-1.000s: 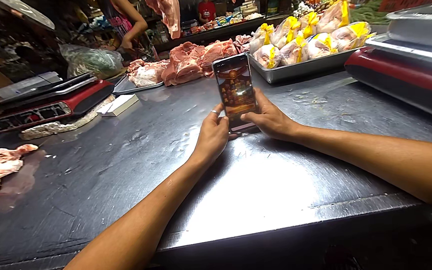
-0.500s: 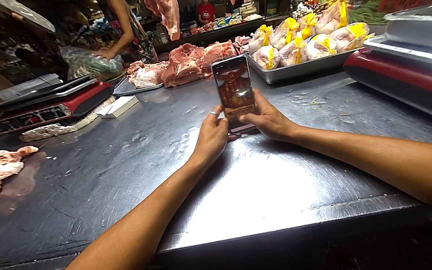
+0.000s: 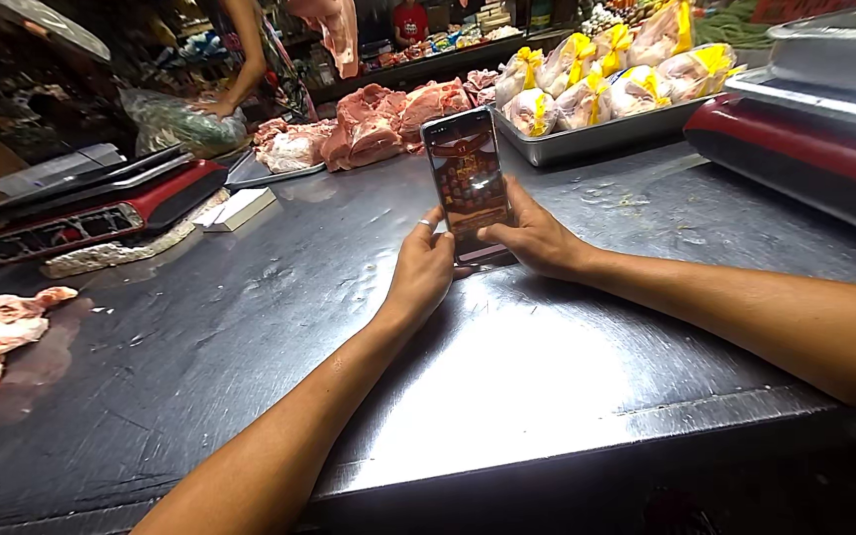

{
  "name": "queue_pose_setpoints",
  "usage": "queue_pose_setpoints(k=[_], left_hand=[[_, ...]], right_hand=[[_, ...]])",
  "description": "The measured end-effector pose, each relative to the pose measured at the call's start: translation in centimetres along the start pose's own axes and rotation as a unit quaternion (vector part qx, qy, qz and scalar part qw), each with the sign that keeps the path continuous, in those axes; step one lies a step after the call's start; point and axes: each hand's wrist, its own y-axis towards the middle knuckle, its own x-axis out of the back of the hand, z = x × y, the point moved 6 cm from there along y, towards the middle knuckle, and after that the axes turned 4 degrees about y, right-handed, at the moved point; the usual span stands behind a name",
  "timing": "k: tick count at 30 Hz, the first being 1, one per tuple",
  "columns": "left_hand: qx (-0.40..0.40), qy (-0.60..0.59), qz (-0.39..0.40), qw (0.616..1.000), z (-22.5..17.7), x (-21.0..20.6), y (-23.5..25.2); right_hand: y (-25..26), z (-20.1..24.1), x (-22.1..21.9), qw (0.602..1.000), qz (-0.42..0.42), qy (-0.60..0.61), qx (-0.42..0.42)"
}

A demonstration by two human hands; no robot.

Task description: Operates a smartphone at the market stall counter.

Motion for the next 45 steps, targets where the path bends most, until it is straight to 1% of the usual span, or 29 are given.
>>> queue_pose_setpoints(k=[45], left_hand=[[0.001, -0.008, 0.001, 1.000, 0.05, -0.03, 0.08]], right_hand=[[-0.11, 0.11, 0.06, 1.000, -0.004, -0.013, -0.016]])
